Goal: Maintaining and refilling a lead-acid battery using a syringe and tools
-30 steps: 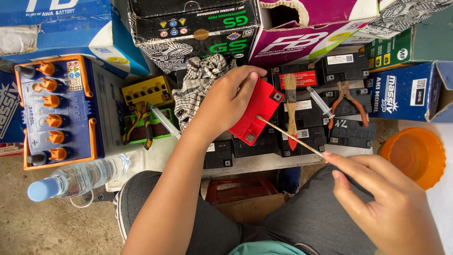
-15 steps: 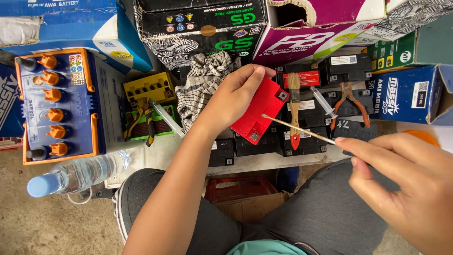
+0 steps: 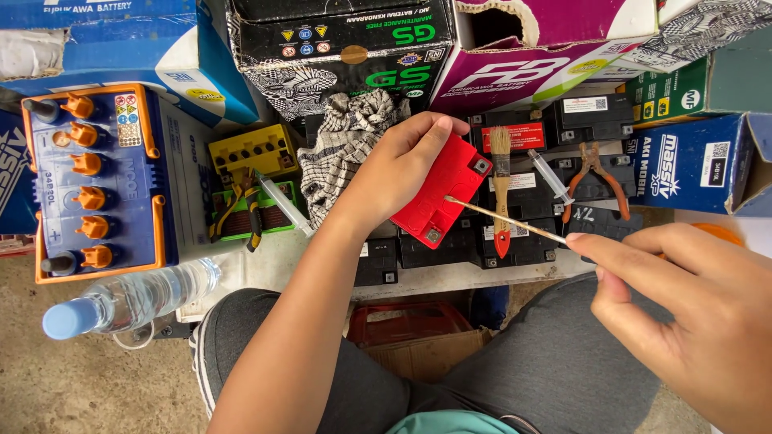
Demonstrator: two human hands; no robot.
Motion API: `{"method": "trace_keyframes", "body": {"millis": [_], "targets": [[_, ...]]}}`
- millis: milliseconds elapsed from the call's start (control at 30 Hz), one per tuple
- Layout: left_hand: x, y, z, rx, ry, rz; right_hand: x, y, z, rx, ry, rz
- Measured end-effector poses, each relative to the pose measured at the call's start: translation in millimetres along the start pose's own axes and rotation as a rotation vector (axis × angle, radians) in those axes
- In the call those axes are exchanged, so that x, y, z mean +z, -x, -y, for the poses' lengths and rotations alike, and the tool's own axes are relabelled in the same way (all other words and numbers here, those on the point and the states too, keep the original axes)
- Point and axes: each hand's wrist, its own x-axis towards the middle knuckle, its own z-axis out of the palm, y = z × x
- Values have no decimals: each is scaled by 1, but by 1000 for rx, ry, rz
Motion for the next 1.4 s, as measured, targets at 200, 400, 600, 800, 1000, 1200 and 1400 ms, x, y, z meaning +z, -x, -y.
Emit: {"method": "trace_keyframes", "body": {"millis": [200, 400, 600, 800, 1000, 1200, 1400], "targets": [[0, 1, -2, 9, -41, 2, -13, -19, -4, -96, 156, 94], [1, 4, -6, -29, -12, 14, -28, -31, 4, -165, 355, 261], [1, 4, -5, -7, -19, 15, -26, -40, 2, -187, 513, 295], [1, 1, -1, 1, 2, 22, -27, -49, 7, -176, 491, 297], [1, 2, -3, -10, -5, 22, -26, -45, 7, -132, 457, 276], [1, -2, 2, 23, -40, 21, -21, -36, 10, -42, 278, 193], [0, 0, -1, 17, -55, 25, -19, -25, 3, -38, 293, 191]]}}
